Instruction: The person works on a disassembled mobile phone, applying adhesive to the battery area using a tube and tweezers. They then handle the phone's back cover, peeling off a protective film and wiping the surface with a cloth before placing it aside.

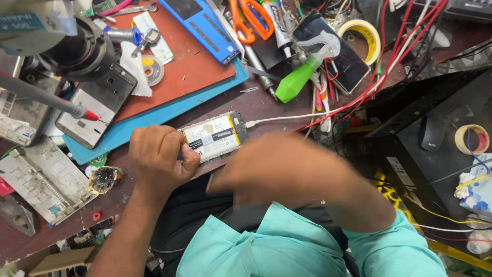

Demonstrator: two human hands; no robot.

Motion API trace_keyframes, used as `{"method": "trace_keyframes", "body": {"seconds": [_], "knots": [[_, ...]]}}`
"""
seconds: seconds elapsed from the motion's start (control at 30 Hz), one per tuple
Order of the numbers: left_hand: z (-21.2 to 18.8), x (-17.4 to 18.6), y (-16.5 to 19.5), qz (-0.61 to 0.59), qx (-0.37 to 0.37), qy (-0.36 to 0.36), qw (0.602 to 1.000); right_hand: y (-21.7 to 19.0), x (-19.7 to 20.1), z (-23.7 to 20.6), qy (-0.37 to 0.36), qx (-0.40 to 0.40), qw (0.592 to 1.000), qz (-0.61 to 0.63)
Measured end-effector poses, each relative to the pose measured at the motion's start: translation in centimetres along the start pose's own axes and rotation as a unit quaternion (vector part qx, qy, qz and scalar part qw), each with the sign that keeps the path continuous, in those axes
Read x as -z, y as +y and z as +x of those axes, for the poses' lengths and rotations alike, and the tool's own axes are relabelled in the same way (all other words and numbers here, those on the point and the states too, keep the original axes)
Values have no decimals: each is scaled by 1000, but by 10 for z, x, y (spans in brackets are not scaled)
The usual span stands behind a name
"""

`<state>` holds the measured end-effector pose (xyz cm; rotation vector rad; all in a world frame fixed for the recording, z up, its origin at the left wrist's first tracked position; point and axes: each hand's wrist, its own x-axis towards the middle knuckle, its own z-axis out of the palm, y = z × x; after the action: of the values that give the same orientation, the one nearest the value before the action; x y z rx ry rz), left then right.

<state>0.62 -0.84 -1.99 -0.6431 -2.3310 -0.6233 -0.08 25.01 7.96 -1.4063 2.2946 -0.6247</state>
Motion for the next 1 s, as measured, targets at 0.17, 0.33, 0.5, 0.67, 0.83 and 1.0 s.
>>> {"method": "trace_keyframes", "body": {"seconds": [0.17, 0.33, 0.5, 0.67, 0.83, 1.0], "knots": [[1, 3, 1, 0, -11, 13, 1000, 109, 71, -34, 504, -309, 785, -187], [5, 8, 2, -19, -16, 22, 999, 183, 112, -34, 258, -615, 699, -258], [5, 10, 2, -21, -26, 34, 999, 178, 122, -19, 246, -662, 707, 48], [2, 9, -1, -29, -25, 36, 999, 173, 118, -24, 542, -481, 685, 79], [4, 10, -3, -39, -27, 38, 998, 170, 120, -59, 693, -281, 605, 271], [14, 24, 0, -117, -11, 58, 991, 123, 89, -72, 530, -70, 602, 594]]}}
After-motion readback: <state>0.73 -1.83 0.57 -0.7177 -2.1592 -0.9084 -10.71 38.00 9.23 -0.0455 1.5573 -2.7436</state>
